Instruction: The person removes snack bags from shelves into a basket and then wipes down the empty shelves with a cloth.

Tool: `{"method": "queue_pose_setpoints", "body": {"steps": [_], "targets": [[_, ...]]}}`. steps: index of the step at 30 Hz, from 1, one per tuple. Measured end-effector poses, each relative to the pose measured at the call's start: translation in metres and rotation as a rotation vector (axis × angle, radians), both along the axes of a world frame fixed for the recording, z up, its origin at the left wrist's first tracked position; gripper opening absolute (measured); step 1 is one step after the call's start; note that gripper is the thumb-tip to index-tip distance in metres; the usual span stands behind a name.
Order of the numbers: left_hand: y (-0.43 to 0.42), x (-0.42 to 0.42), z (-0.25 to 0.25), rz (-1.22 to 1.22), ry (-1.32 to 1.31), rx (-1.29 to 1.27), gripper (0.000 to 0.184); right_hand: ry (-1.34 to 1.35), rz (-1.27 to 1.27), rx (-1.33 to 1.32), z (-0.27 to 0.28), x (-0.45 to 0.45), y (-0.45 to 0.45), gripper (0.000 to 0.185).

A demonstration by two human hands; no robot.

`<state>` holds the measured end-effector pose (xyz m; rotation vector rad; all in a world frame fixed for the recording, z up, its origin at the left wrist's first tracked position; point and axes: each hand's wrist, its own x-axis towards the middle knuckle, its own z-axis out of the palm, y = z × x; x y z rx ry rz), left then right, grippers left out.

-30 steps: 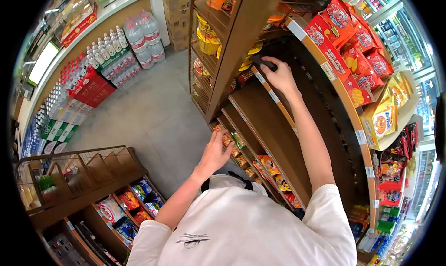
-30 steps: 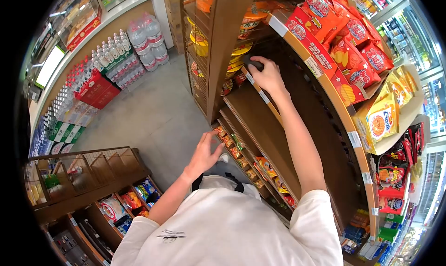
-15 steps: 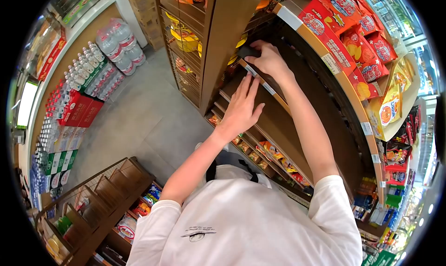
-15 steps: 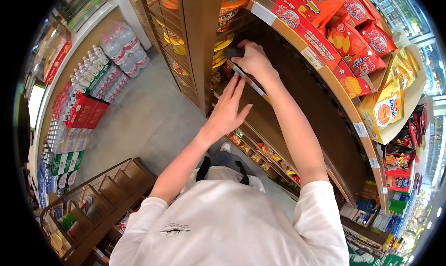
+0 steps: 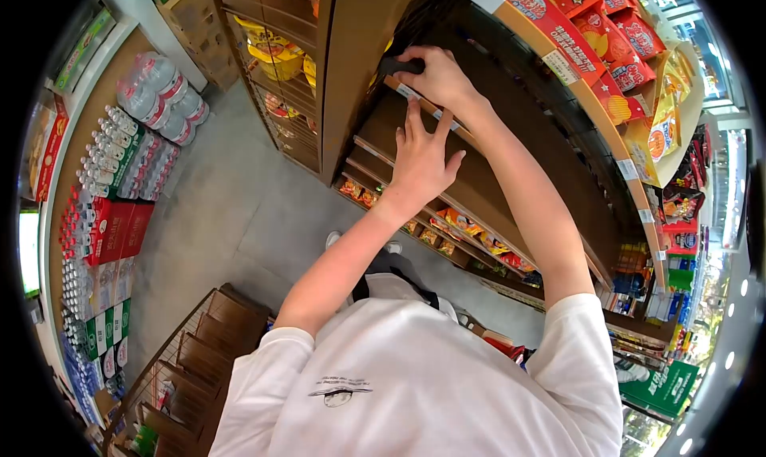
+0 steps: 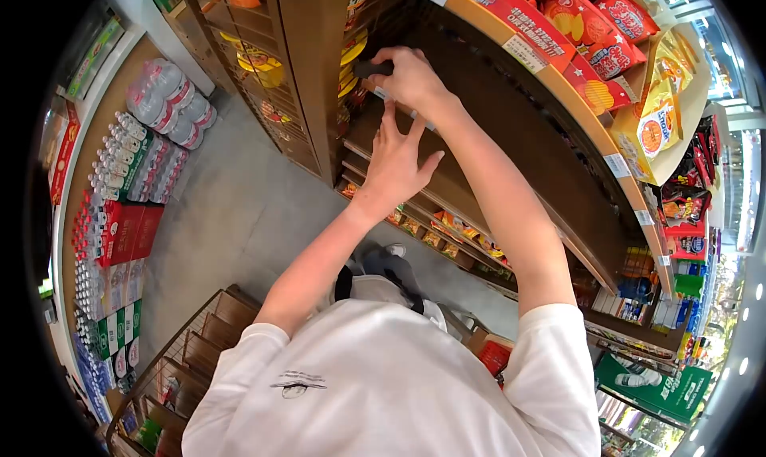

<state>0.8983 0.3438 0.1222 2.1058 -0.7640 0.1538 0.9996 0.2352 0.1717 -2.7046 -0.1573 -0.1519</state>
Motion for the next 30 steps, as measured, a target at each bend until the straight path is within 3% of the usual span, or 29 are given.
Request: {"method": "queue_pose_setpoints", "body": {"steps": [4, 6, 10, 12, 19, 21, 24, 26, 27, 28, 30], "targets": [[-0.004, -0.002, 0.005, 0.034, 0.011, 0.034, 0.078, 0.202, 0.0, 0.033, 0.019, -0.001, -0.009, 0.04], [-0.004, -0.004, 0.005, 0.035, 0.019, 0.037, 0.079, 0.337, 0.025, 0.207, 0.023, -0.002, -0.015, 0.044], [-0.005, -0.004, 0.003, 0.049, -0.01, 0.084, 0.079, 0.341, 0.032, 0.146, 0.02, -0.003, -0.015, 0.041], [-0.006, -0.004, 0.002, 0.051, -0.013, 0.113, 0.078, 0.124, 0.033, -0.015, 0.009, -0.003, -0.008, 0.038], [-0.007, -0.004, 0.004, 0.058, 0.0, 0.164, 0.074, 0.078, -0.042, -0.021, 0.009, -0.017, -0.016, 0.036], [-0.008, -0.004, 0.004, 0.053, -0.009, 0.171, 0.074, 0.276, -0.068, 0.063, 0.018, -0.018, -0.024, 0.042], [-0.006, -0.004, 0.005, 0.074, -0.047, 0.183, 0.07, 0.301, -0.124, 0.059, 0.027, -0.031, -0.03, 0.042], [-0.001, 0.0, 0.006, 0.001, -0.022, 0.07, 0.062, 0.311, -0.131, 0.068, 0.023, -0.032, -0.033, 0.042], [0.006, -0.001, 0.009, 0.068, -0.178, 0.047, 0.05, 0.324, -0.129, 0.075, 0.021, -0.029, -0.034, 0.042], [0.013, 0.004, 0.01, 0.059, -0.189, 0.048, 0.05, 0.313, -0.137, 0.08, 0.021, -0.028, -0.034, 0.042], [0.028, 0.013, 0.009, 0.021, -0.211, -0.171, 0.041, 0.306, -0.126, 0.031, 0.017, -0.027, -0.034, 0.042]]}}
